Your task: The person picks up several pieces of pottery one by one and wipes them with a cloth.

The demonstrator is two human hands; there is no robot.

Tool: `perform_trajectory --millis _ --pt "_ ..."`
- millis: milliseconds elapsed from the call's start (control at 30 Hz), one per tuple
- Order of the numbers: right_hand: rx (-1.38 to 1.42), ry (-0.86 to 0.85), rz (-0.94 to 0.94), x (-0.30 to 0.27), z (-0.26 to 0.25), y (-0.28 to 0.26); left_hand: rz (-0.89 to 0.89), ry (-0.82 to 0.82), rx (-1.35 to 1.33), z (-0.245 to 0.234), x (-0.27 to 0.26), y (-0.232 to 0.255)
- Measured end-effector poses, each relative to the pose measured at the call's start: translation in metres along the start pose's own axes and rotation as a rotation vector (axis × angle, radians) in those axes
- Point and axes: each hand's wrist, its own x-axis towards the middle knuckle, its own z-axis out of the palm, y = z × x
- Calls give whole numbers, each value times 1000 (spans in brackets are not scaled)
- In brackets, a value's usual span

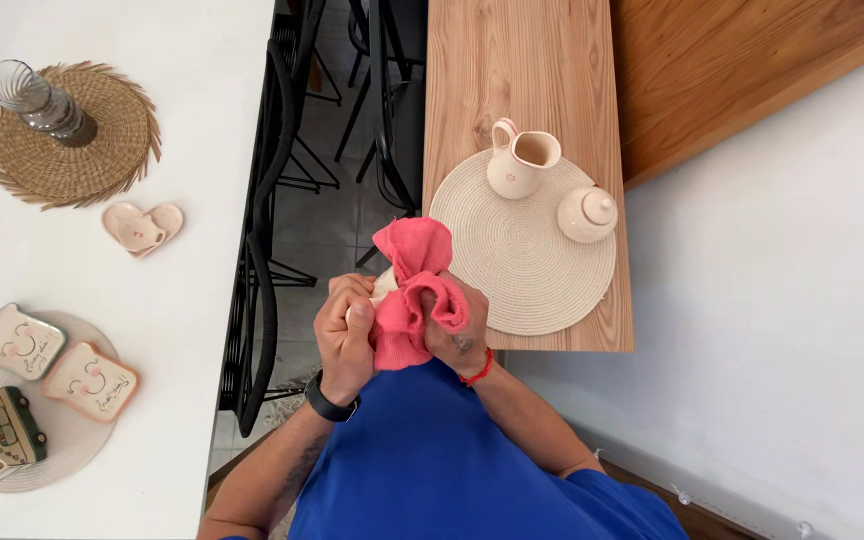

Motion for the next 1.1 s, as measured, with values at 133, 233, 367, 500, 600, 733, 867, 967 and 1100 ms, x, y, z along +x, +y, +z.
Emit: perform_trajectory --millis 133,233,367,500,600,733,867,967,1100 --pt "40 152 86 -5 6 5 -58 89 -64 3 -6 -11" --pt "67 193 138 -20 2 20 -115 165 -146 5 -11 -26" --pt "222 24 165 10 -6 -6 -124 177 -122 2 -15 -28" --pt "357 -212 139 39 -11 -40 -87 113 -124 -8 -3 -20" --pt "295 -445 277 5 -21 13 -26 -104 -65 -14 -1 -16" --pt "249 -604 406 -56 -33 96 80 -332 29 -3 8 16" --pt "173 -606 355 -85 -31 134 71 -461 18 -9 16 9" --pt "84 -562 213 -93 -28 139 -108 -517 54 -9 30 24" --pt "-73 -605 65 -97 -12 132 -188 -495 130 -7 36 13"
